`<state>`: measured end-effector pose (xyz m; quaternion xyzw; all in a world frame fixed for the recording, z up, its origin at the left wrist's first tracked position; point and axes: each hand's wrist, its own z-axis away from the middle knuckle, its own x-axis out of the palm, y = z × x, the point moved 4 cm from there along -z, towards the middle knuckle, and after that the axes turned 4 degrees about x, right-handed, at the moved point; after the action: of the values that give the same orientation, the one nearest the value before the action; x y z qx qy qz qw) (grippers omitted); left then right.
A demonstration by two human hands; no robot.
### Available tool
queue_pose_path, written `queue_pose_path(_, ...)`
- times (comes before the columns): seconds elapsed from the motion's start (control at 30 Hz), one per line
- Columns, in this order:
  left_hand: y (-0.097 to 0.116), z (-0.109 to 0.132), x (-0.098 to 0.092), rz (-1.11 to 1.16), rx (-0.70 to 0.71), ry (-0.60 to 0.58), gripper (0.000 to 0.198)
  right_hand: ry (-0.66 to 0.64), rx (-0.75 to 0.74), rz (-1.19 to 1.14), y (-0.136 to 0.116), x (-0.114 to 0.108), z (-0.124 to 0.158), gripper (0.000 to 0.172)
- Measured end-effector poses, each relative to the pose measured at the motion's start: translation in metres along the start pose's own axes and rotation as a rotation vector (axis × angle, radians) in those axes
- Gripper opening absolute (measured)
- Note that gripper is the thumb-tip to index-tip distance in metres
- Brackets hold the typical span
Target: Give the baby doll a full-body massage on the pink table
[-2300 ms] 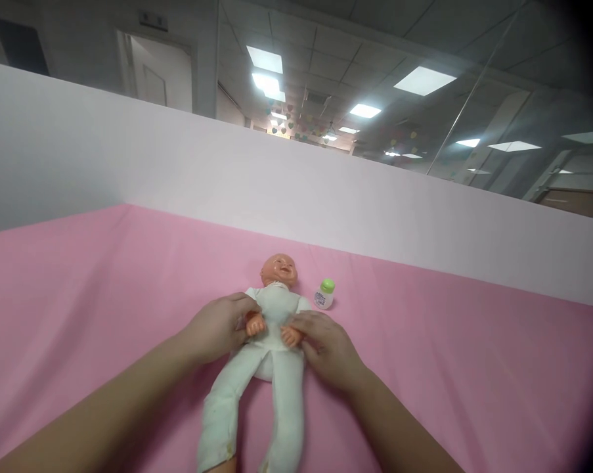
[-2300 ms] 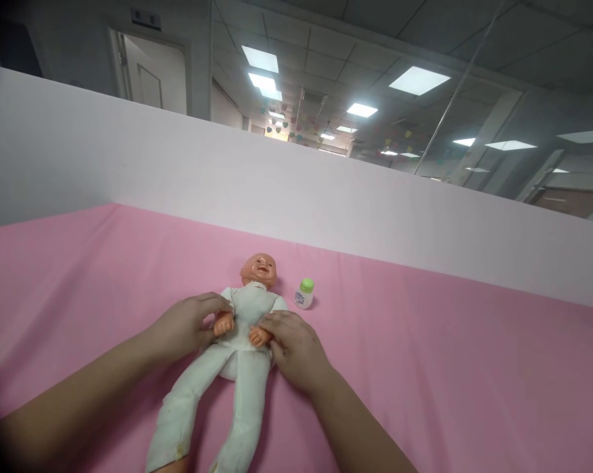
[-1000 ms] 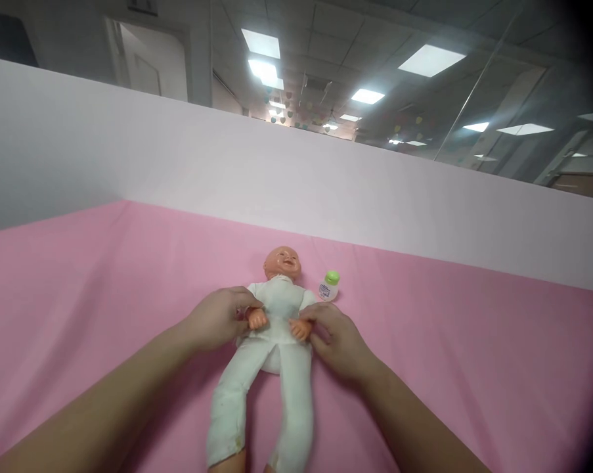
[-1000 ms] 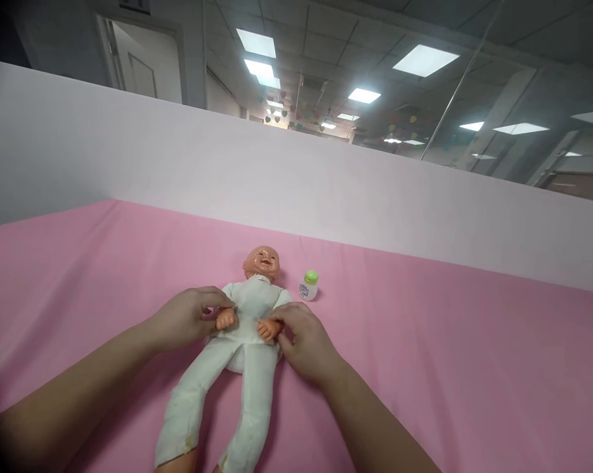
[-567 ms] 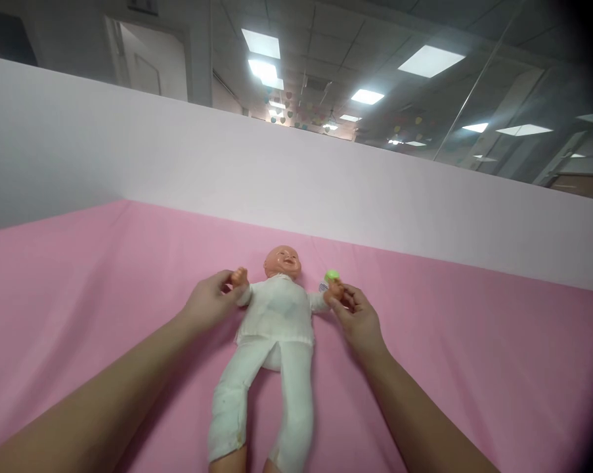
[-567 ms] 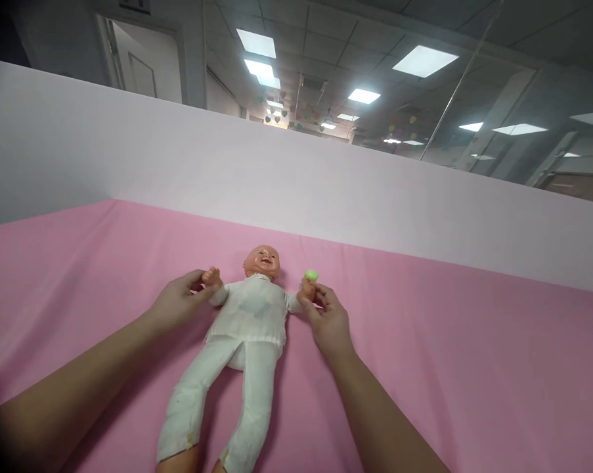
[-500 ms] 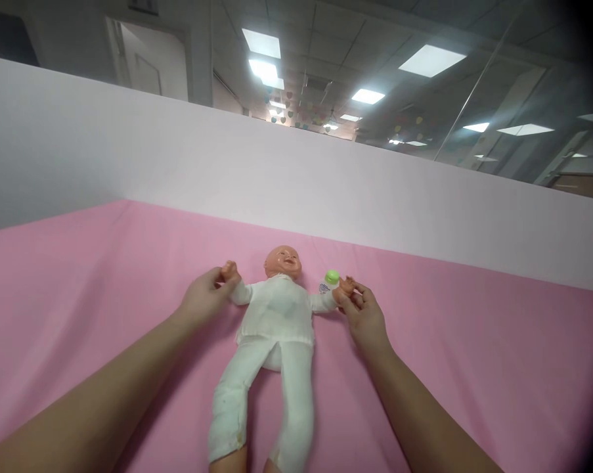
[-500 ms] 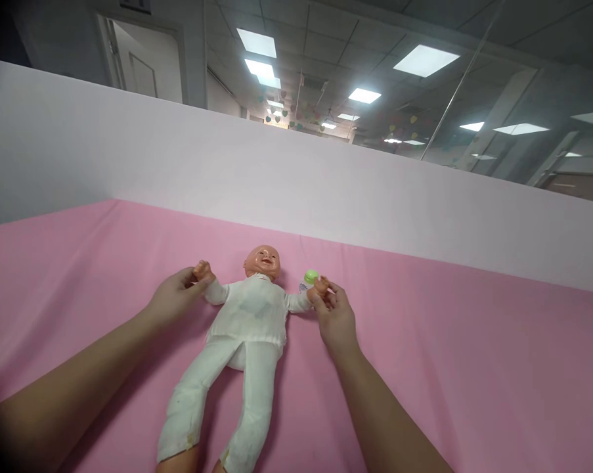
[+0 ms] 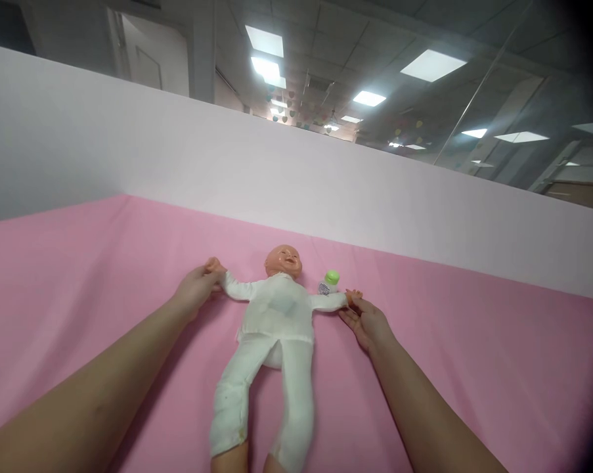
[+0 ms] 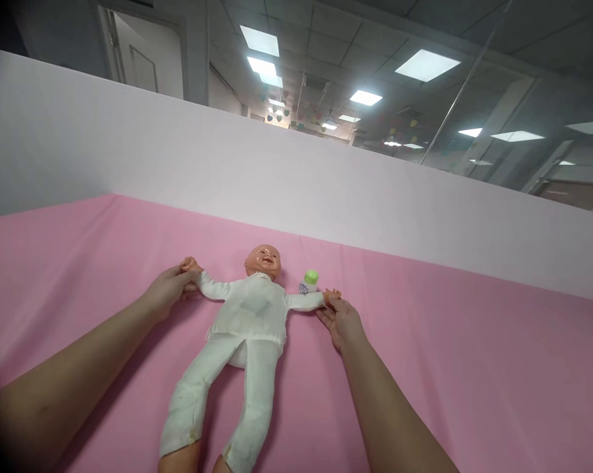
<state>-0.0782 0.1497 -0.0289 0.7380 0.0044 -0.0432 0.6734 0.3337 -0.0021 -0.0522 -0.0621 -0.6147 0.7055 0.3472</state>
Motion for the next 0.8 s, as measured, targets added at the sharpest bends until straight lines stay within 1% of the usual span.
queue_pose_path(0.1, 0.014, 0.016, 0.011, 0.067, 0.05, -0.064, 0.036, -0.041, -0.205, 0.185, -0.005, 0.018, 0.022, 0.053)
queue_pose_path(0.17, 0.026, 0.03, 0.021, 0.007, 0.15, -0.099, 0.032, -0.09, -0.351, 0.327, -0.009, 0.033, 0.041, 0.058)
queue_pose_path(0.2, 0.032, 0.039, 0.028, -0.02, 0.216, -0.151, 0.028, -0.122, -0.412, 0.412, -0.01, 0.04, 0.052, 0.057)
queue_pose_path(0.23, 0.038, 0.047, 0.034, -0.042, 0.277, -0.176, 0.026, -0.165, -0.464, 0.503, -0.011, 0.047, 0.062, 0.053)
queue_pose_path(0.27, 0.042, 0.055, 0.041, -0.093, 0.305, -0.26, 0.024, -0.212, -0.517, 0.596, -0.011, 0.054, 0.071, 0.048)
queue_pose_path(0.33, 0.045, 0.066, 0.052, -0.191, 0.314, -0.382, 0.028, -0.311, -0.639, 0.784, -0.012, 0.065, 0.088, 0.037)
queue_pose_path(0.37, 0.045, 0.07, 0.055, -0.233, 0.309, -0.434, 0.031, -0.358, -0.703, 0.868, -0.011, 0.069, 0.095, 0.035)
queue_pose_path(0.43, 0.045, 0.072, 0.057, -0.288, 0.325, -0.49, 0.032, -0.426, -0.806, 1.003, -0.009, 0.074, 0.103, 0.039)
queue_pose_path(0.57, 0.047, 0.073, 0.058, -0.396, 0.432, -0.57, 0.037, -0.476, -0.876, 1.173, -0.002, 0.076, 0.105, 0.05)
queue_pose_path(0.63, 0.048, 0.074, 0.06, -0.46, 0.477, -0.576, 0.034, -0.494, -0.875, 1.208, 0.001, 0.077, 0.105, 0.052)
queue_pose_path(0.67, 0.048, 0.075, 0.061, -0.484, 0.49, -0.56, 0.031, -0.493, -0.868, 1.197, 0.001, 0.078, 0.106, 0.052)
queue_pose_path(0.73, 0.049, 0.077, 0.063, -0.502, 0.489, -0.486, 0.027, -0.466, -0.832, 1.123, 0.0, 0.079, 0.105, 0.051)
queue_pose_path(0.8, 0.049, 0.077, 0.063, -0.473, 0.445, -0.396, 0.031, -0.427, -0.749, 0.992, -0.004, 0.078, 0.102, 0.045)
